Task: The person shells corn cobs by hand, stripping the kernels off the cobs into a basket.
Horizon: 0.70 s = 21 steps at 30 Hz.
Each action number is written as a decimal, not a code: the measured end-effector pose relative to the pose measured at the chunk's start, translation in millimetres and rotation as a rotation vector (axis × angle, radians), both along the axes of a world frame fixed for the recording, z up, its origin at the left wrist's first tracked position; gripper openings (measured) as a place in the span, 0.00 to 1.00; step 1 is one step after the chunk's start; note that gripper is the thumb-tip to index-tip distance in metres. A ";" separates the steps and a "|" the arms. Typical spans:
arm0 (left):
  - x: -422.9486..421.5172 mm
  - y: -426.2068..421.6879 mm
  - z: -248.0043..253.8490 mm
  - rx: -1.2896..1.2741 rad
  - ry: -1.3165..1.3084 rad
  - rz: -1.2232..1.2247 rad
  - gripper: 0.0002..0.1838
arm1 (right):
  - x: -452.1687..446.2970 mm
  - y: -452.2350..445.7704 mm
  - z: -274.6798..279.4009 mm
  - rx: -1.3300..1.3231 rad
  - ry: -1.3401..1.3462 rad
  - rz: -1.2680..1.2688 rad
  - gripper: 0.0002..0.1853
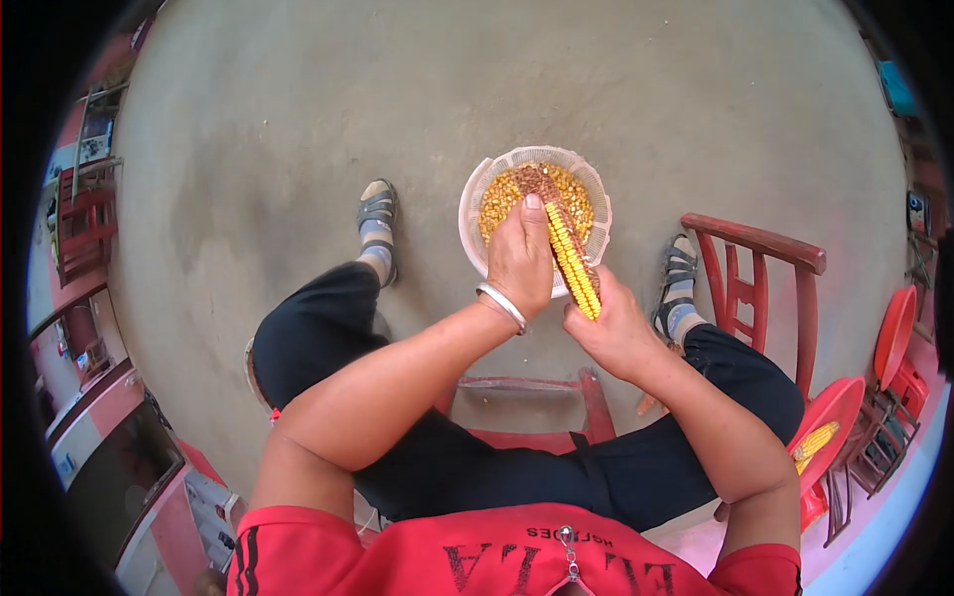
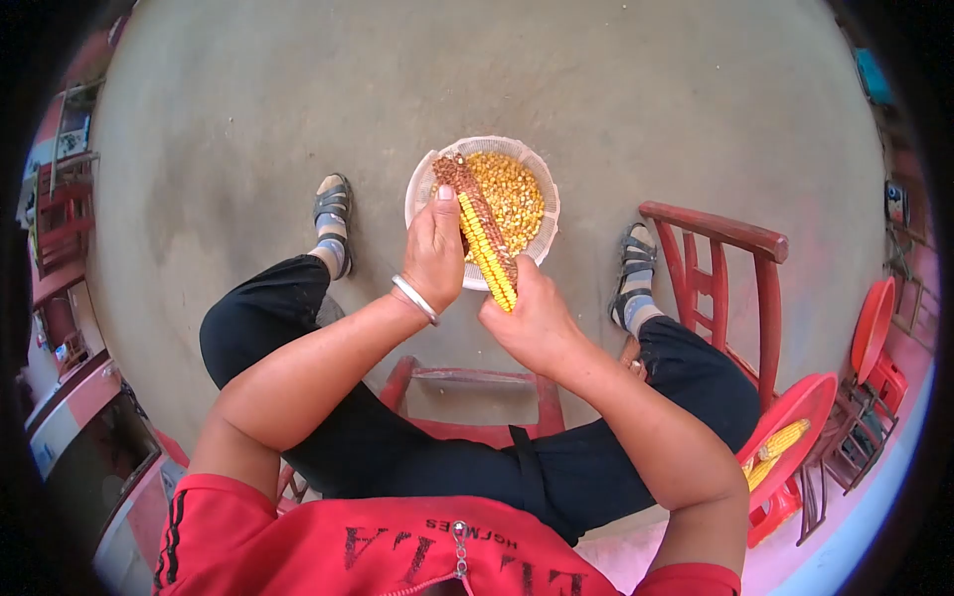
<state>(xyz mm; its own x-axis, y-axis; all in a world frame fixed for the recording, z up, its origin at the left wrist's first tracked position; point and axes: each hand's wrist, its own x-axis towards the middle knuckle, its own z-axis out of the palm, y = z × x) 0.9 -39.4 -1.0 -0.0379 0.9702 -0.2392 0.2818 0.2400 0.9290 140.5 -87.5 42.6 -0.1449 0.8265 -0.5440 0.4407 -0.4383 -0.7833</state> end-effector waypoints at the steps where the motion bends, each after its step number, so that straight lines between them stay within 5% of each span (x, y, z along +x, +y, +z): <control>1: 0.2 -1.0 1.0 0.016 0.032 -0.040 0.26 | 2.0 -1.6 -2.6 0.027 -0.023 0.002 0.17; 8: -2.2 6.7 4.6 -0.135 -0.152 -0.110 0.22 | 11.6 -1.1 -1.9 0.101 -0.052 -0.021 0.18; 10: -4.8 13.0 19.3 -0.263 -0.446 -0.155 0.18 | 15.5 4.1 0.0 0.172 -0.059 -0.013 0.18; 17: -12.7 21.8 21.0 -0.519 -0.823 -0.022 0.16 | 20.9 10.1 3.2 0.095 -0.151 0.043 0.19; 21: 1.7 5.9 16.3 -0.376 -0.467 -0.072 0.20 | 7.8 1.2 -6.6 -0.031 -0.018 -0.042 0.18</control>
<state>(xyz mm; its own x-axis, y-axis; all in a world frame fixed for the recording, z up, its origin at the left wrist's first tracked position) 2.6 -33.4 15.3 0.2160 0.8124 -0.5416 -0.1076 0.5711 0.8138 148.4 -86.4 36.1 -0.1000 0.8146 -0.5713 0.4352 -0.4806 -0.7614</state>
